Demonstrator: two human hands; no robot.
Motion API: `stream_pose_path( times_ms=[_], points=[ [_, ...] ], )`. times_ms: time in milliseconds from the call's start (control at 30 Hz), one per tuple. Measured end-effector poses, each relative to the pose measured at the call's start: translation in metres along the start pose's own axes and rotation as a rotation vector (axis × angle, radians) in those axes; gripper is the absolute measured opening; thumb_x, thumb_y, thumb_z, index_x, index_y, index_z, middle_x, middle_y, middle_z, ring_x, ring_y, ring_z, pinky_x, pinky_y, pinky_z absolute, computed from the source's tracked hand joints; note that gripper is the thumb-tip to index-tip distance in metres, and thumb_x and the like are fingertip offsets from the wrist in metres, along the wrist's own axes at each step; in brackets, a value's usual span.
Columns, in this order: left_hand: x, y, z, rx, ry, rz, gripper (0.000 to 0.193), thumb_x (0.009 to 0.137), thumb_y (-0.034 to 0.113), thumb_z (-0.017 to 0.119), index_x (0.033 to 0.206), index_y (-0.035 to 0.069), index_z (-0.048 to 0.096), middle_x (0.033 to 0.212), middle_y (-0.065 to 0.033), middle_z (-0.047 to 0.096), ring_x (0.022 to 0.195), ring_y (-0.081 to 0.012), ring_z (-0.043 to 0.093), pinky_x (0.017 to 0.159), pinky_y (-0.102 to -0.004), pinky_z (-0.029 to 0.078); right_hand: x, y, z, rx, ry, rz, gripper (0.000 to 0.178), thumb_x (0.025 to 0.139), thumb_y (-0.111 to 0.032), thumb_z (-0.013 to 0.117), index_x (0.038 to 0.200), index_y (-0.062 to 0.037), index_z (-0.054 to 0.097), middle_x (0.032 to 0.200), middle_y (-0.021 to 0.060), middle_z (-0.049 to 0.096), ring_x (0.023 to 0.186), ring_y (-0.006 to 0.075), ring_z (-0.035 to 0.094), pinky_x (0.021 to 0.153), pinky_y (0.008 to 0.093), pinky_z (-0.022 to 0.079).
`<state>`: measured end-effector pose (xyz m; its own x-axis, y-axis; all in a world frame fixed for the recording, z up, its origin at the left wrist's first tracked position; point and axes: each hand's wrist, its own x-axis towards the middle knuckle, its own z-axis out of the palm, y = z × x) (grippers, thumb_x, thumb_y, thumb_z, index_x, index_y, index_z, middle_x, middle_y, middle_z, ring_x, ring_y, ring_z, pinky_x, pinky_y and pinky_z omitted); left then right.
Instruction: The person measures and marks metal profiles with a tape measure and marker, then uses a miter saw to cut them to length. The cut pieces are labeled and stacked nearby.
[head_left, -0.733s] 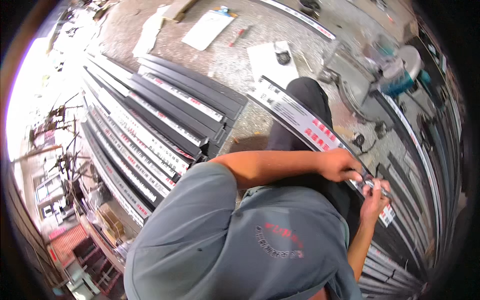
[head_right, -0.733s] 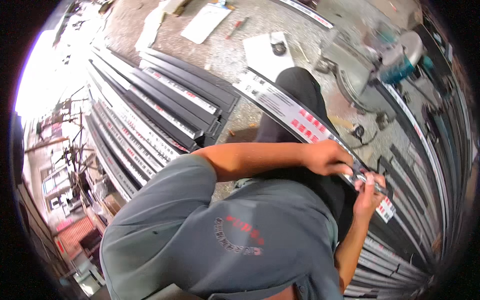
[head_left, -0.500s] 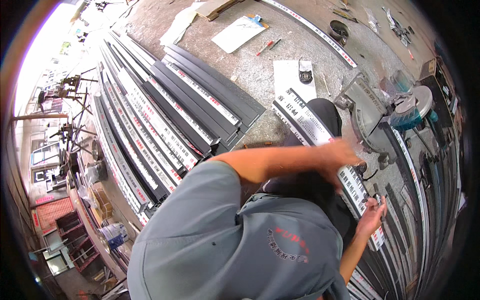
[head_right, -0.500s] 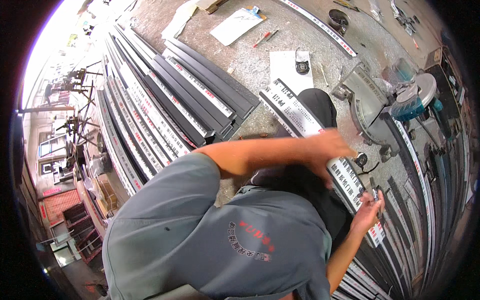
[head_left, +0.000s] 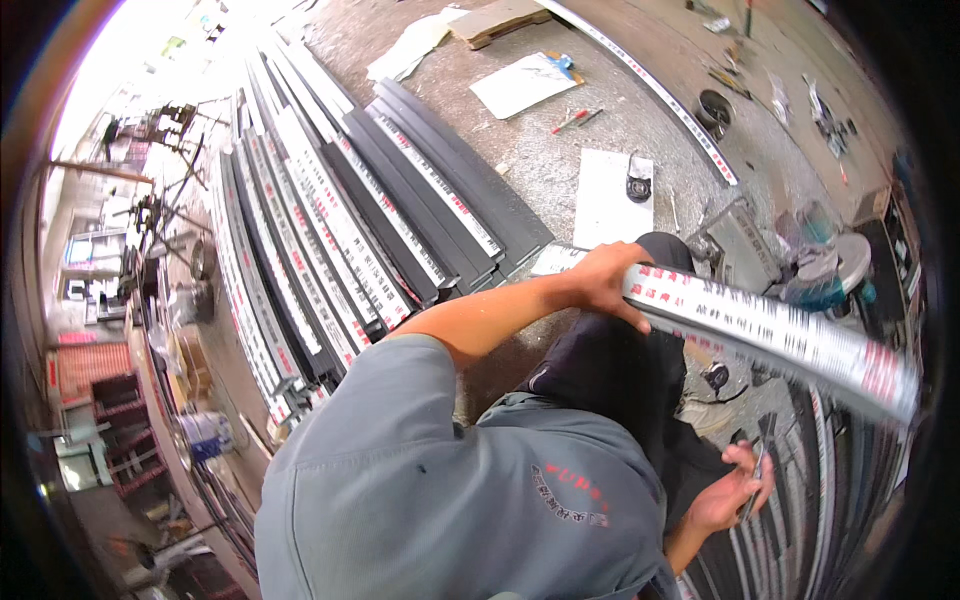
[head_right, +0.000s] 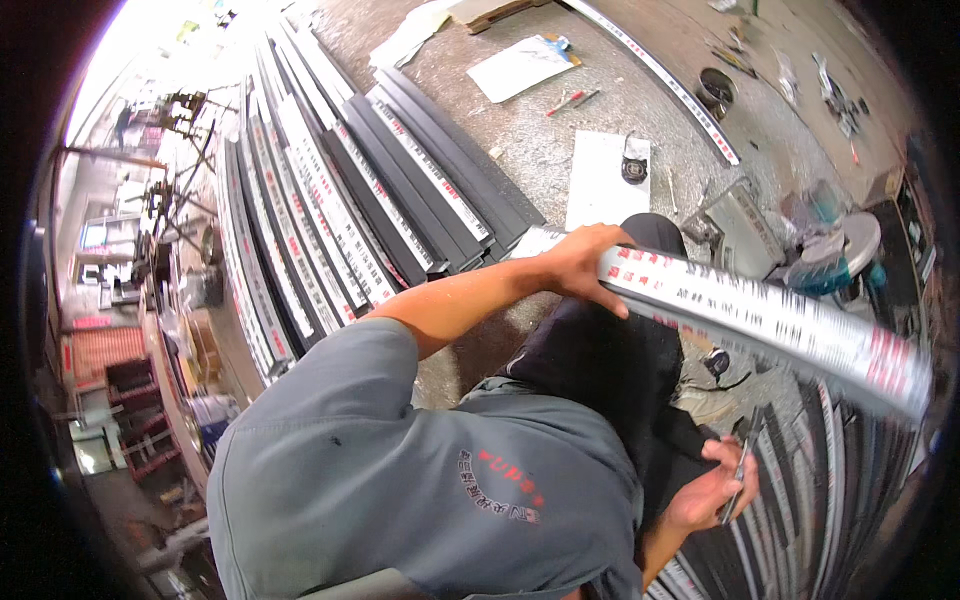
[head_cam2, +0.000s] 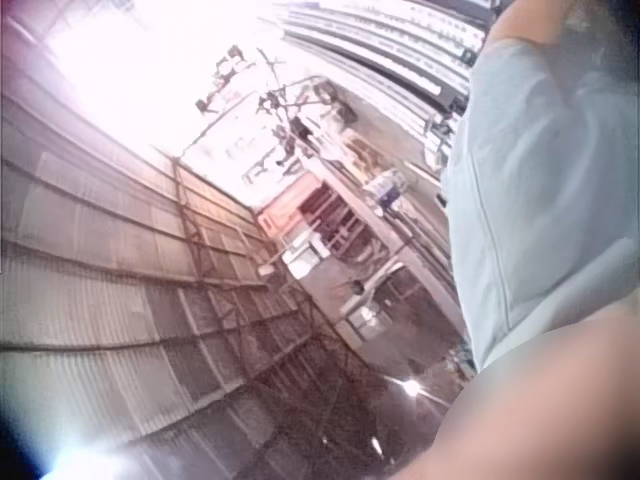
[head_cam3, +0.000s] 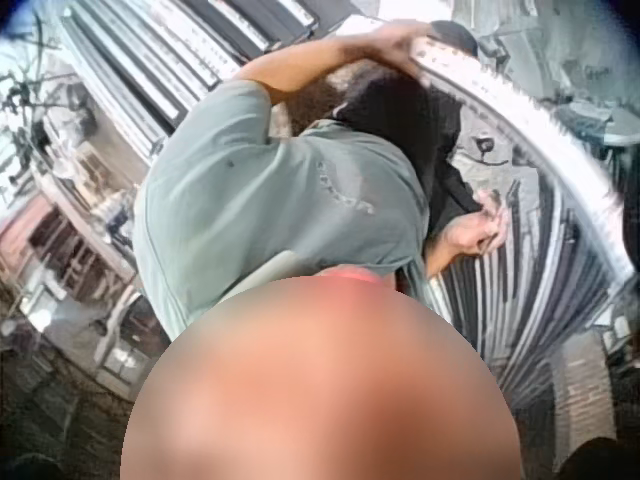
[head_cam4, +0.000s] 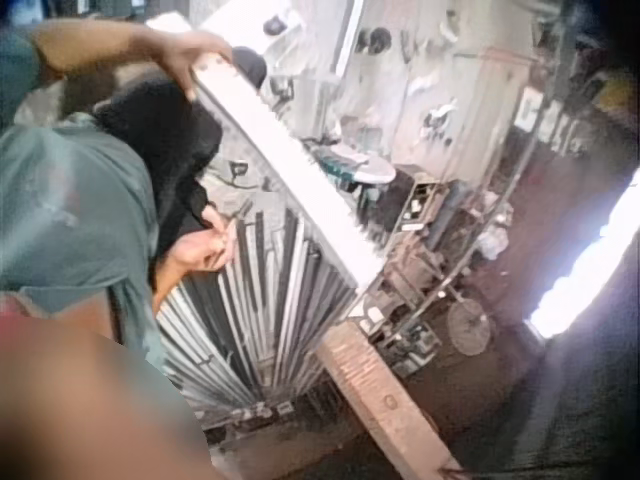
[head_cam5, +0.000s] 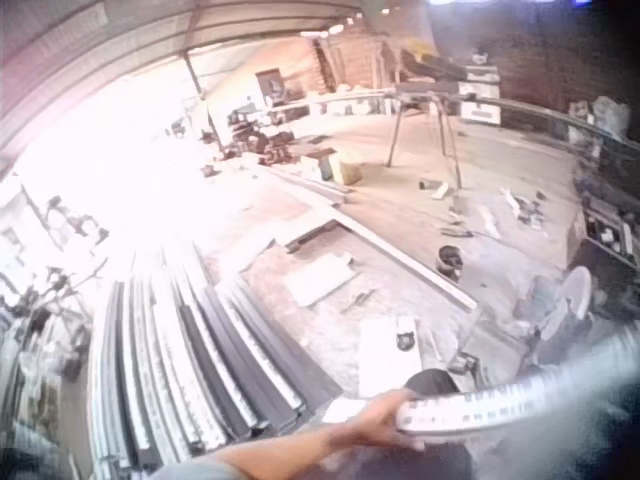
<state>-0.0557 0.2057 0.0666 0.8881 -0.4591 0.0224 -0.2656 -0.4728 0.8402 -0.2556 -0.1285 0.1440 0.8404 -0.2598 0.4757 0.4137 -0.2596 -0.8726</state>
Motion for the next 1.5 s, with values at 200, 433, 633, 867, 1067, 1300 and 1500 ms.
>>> stream_pose_path(
  times_ms=[200,433,633,867,1067,1300,1500],
  points=[
    [-0.054,-0.022,-0.063,-0.452,0.537,-0.476,0.098,0.067,0.035,0.099,0.139,-0.008,0.048,0.118,-0.0232,0.065,0.109,-0.0271,0.067,0.095,-0.0379,0.054,0.014,0.002,0.0,-0.021,-0.032,0.082,0.04,0.112,-0.022,0.035,0.134,0.0098,0.048,0.091,0.0204,0.069,0.079,0.0225,0.056,0.094,0.0471,0.051],
    [-0.165,-0.079,-0.186,-0.402,1.221,-0.794,0.072,0.08,0.039,0.088,0.123,-0.01,0.058,0.098,-0.0157,0.07,0.078,-0.0192,0.069,0.068,-0.0338,0.058,0.03,0.027,0.013,0.021,-0.051,0.136,0.041,0.112,-0.024,0.041,0.133,0.0108,0.048,0.094,0.0203,0.069,0.082,0.0252,0.056,0.082,0.0402,0.046],
    [-0.271,-0.119,-0.224,0.251,1.419,-1.392,0.103,0.069,0.061,0.087,0.135,-0.011,0.053,0.123,-0.0286,0.068,0.117,-0.0406,0.065,0.105,-0.045,0.049,0.028,0.035,0.018,-0.123,-0.024,0.252,0.041,0.112,-0.026,0.047,0.13,0.0105,0.055,0.094,0.0183,0.07,0.081,0.0208,0.058,0.084,0.0369,0.048],
    [-0.286,-0.143,-0.203,0.837,1.098,-1.538,0.078,0.084,0.035,0.073,0.15,0.002,0.045,0.156,-0.0223,0.039,0.146,-0.0393,0.036,0.122,-0.0485,0.029,0.024,0.044,0.018,-0.125,-0.056,0.336,0.036,0.111,-0.019,0.047,0.132,0.0094,0.056,0.096,0.0176,0.071,0.082,0.0201,0.06,0.081,0.0346,0.05],
    [-0.258,-0.152,-0.192,1.058,1.044,-1.244,0.068,0.083,0.029,0.074,0.144,0.005,0.055,0.155,-0.0212,0.04,0.145,-0.0406,0.034,0.121,-0.0548,0.025,0.011,0.061,0.012,-0.094,-0.096,0.309,0.034,0.111,-0.017,0.049,0.132,0.008,0.057,0.103,0.0168,0.071,0.086,0.0197,0.061,0.083,0.0349,0.051],
    [-0.171,-0.142,-0.151,0.594,0.877,-0.428,0.037,0.086,0.005,0.074,0.123,0.01,0.073,0.103,-0.0082,0.074,0.09,-0.022,0.07,0.085,-0.0358,0.057,-0.034,0.16,-0.037,-0.42,-0.133,0.688,0.043,0.102,-0.03,0.066,0.139,-0.0097,0.059,0.118,0.0159,0.071,0.108,0.0257,0.068,0.095,0.0371,0.052],
    [-0.073,-0.089,-0.052,0.124,0.513,-0.481,0.024,0.096,0.011,0.073,0.12,0.004,0.075,0.095,-0.0071,0.076,0.079,-0.0126,0.067,0.072,-0.028,0.054,-0.049,0.242,-0.062,-0.523,-0.183,0.98,0.064,0.093,-0.04,0.074,0.143,-0.0046,0.053,0.116,0.0163,0.071,0.107,0.0284,0.068,0.094,0.0376,0.052]
  ],
)
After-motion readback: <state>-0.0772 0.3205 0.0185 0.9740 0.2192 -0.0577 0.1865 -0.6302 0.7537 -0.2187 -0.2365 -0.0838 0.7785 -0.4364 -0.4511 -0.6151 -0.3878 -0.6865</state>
